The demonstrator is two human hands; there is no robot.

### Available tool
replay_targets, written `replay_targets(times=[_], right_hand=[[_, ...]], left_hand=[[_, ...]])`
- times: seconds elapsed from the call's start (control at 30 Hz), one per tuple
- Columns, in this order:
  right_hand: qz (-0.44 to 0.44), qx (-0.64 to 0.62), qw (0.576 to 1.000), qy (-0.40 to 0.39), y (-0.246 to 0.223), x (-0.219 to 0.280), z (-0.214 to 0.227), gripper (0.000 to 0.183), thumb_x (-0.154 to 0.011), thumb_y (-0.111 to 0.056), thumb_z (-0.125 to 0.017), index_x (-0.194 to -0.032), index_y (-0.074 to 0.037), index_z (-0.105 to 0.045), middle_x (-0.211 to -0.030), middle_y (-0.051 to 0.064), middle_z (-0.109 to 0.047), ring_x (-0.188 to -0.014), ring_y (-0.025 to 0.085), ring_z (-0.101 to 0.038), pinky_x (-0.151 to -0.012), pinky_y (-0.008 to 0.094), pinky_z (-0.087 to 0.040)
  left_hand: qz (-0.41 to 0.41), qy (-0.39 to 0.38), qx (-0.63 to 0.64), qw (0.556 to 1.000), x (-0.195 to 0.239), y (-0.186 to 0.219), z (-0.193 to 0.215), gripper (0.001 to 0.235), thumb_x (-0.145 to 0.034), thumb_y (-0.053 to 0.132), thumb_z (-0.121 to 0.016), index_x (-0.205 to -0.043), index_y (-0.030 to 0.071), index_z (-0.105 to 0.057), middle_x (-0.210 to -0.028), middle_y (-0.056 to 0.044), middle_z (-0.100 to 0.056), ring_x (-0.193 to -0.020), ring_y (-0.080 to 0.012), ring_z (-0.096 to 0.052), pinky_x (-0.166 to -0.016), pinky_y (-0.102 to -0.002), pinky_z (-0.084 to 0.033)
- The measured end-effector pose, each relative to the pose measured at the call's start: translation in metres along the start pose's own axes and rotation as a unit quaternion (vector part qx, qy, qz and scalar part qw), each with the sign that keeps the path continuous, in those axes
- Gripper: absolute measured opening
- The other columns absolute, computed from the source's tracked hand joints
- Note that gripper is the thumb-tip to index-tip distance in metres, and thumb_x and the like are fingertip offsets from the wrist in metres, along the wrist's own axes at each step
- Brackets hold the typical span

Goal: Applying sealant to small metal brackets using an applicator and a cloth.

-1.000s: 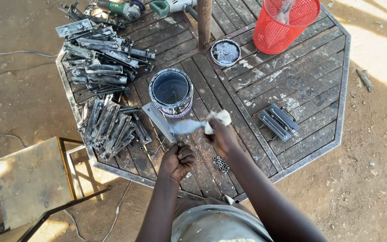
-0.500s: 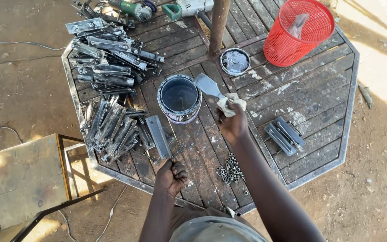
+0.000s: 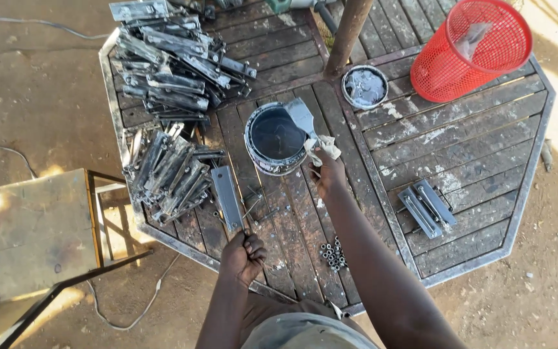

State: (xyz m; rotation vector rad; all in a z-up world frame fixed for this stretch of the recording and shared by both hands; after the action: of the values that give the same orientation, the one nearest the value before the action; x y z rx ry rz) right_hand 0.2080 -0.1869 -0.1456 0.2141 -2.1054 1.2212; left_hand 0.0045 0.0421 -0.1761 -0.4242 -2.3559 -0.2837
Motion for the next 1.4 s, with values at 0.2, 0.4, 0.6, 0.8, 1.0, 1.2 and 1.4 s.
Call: replay_targets(times=[0.2, 0.4, 0.6, 0.8, 1.0, 1.2, 1.4], right_hand=[[0.021, 0.058, 0.998, -0.032, -0.025, 0.03, 0.007, 0.05, -0.088, -0.037, -0.084, -0.124, -0.021, -0.052, -0.113, 0.0, -0.056, -0.094, 0.021, -0.066, -0.082, 0.039, -0.041], [-0.031, 0.071, 0.997, 0.021, 0.007, 0.057, 0.043, 0.039, -0.103, -0.061, -0.041, -0.1, -0.023, -0.052, -0.095, -0.003, -0.051, -0.094, 0.02, -0.058, -0.081, 0.038, -0.039], [0.053, 0.635, 0.763, -0.107, 0.142, 0.031, 0.046, 0.028, -0.095, -0.049, -0.063, -0.097, -0.022, -0.072, -0.083, 0.004, -0.069, -0.082, 0.028, -0.074, -0.064, 0.04, -0.054], [0.161, 0.789, 0.575, -0.14, 0.151, 0.054, -0.066, 0.044, -0.087, -0.044, -0.074, -0.113, -0.009, -0.069, -0.109, 0.014, -0.069, -0.094, 0.037, -0.075, -0.072, 0.052, -0.062], [0.12, 0.82, 0.531, -0.174, 0.183, 0.017, -0.039, 0.028, -0.098, -0.036, -0.059, -0.114, -0.016, -0.071, -0.112, 0.008, -0.068, -0.093, 0.036, -0.075, -0.073, 0.053, -0.062], [0.085, 0.811, 0.547, -0.188, 0.146, 0.061, -0.068, 0.049, -0.097, -0.059, -0.061, -0.095, -0.011, -0.065, -0.107, 0.007, -0.064, -0.082, 0.024, -0.068, -0.061, 0.041, -0.057], [0.084, 0.838, 0.5, -0.204, 0.161, 0.067, -0.077, 0.018, -0.094, -0.006, -0.063, -0.11, -0.005, -0.07, -0.112, 0.015, -0.072, -0.096, 0.036, -0.073, -0.068, 0.047, -0.062]], left_hand=[[-0.026, 0.038, -0.035, 0.998, -0.005, 0.01, -0.004, 0.022, -0.111, 0.021, -0.036, -0.09, 0.018, -0.045, -0.066, 0.013, -0.028, -0.051, -0.0008, -0.035, -0.049, -0.015, -0.026], [-0.064, 0.024, -0.031, 0.997, 0.015, 0.029, -0.024, 0.019, -0.107, 0.017, -0.046, -0.087, 0.018, -0.049, -0.064, 0.014, -0.03, -0.048, -0.0001, -0.035, -0.045, -0.013, -0.024], [-0.028, -0.031, 0.012, 0.999, 0.029, 0.034, -0.033, 0.015, -0.102, 0.011, -0.048, -0.088, 0.017, -0.051, -0.065, 0.012, -0.026, -0.047, -0.0016, -0.034, -0.046, -0.015, -0.026], [-0.023, -0.005, 0.07, 0.997, 0.031, 0.033, -0.032, 0.014, -0.102, 0.012, -0.049, -0.089, 0.015, -0.053, -0.066, 0.012, -0.027, -0.049, -0.0012, -0.037, -0.047, -0.013, -0.028], [-0.112, 0.062, 0.015, 0.992, 0.032, 0.056, -0.016, 0.02, -0.108, 0.016, -0.045, -0.089, 0.013, -0.052, -0.066, 0.009, -0.028, -0.048, -0.0036, -0.035, -0.046, -0.015, -0.026], [-0.135, 0.131, -0.032, 0.982, 0.041, 0.064, -0.04, 0.022, -0.1, 0.0, -0.045, -0.083, 0.014, -0.047, -0.064, 0.004, -0.041, -0.049, -0.0064, -0.03, -0.046, -0.023, -0.023], [-0.187, 0.13, -0.094, 0.969, 0.048, 0.068, -0.058, 0.024, -0.11, 0.025, -0.056, -0.088, 0.017, -0.05, -0.064, 0.006, -0.036, -0.049, -0.0079, -0.03, -0.047, -0.027, -0.021]])
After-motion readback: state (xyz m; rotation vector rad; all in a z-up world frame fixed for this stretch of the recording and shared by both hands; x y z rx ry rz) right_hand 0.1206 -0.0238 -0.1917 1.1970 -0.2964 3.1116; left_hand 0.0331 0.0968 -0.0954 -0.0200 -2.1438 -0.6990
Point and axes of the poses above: each hand's wrist, its own x-axis away from the middle knuckle, its own z-axis out of the back of the hand, y = z × x, the point moved 7 cm from there along -x, towards the middle knuckle
